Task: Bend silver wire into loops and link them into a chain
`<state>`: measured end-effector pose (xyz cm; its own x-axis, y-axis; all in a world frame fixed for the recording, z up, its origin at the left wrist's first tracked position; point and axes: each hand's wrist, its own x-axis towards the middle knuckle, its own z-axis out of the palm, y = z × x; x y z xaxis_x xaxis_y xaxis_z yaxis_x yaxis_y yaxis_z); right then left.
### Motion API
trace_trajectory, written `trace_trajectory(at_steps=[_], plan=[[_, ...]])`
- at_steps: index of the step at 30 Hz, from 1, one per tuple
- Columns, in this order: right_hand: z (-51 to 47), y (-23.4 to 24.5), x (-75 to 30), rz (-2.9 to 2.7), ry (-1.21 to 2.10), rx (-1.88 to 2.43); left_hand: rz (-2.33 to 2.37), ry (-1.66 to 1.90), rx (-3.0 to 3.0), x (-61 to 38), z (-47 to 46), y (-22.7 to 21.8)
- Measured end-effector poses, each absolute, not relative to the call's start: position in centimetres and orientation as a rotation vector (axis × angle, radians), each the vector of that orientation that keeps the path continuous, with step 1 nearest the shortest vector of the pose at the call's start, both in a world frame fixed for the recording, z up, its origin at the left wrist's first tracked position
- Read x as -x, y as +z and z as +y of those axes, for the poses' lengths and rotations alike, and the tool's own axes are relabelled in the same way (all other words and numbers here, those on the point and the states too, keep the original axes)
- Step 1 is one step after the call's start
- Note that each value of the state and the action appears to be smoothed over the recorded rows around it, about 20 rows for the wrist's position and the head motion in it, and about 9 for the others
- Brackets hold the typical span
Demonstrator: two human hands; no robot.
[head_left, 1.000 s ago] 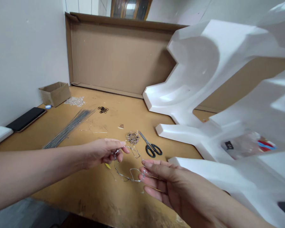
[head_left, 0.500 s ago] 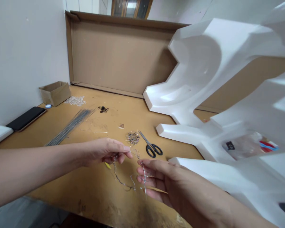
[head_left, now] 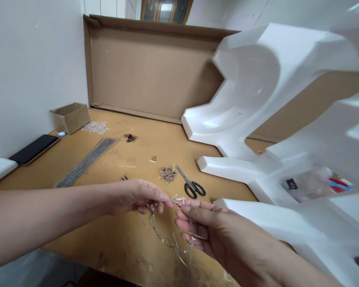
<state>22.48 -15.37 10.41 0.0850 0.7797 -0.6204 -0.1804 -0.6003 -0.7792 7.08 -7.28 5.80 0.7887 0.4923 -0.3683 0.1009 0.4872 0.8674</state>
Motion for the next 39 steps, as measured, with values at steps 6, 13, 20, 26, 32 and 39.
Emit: trace_trajectory(at_steps=[6, 13, 20, 26, 32, 39], plan=[[-15.6, 10.5, -22.3, -0.620, 1.662, 1.584, 0.635, 0.259, -1.031, -6.9, -7.2, 5.5], [-15.5, 10.0, -22.8, -0.578, 1.663, 1.578, 0.648, 0.255, -0.988, -6.8, -7.2, 5.8], [-14.7, 10.2, -22.1, -0.516, 1.623, 1.636, 0.650, 0.282, -1.051, -7.0, -7.3, 5.8], [-14.4, 11.1, -21.7, -0.464, 1.637, 1.711, 0.708, 0.310, -1.013, -6.9, -7.4, 5.8], [-14.5, 10.8, -21.6, -0.478, 1.586, 1.667, 0.694, 0.288, -0.991, -6.9, -7.4, 6.1], [-14.6, 10.5, -22.0, -0.510, 1.590, 1.611, 0.680, 0.285, -1.009, -6.8, -7.5, 6.0]])
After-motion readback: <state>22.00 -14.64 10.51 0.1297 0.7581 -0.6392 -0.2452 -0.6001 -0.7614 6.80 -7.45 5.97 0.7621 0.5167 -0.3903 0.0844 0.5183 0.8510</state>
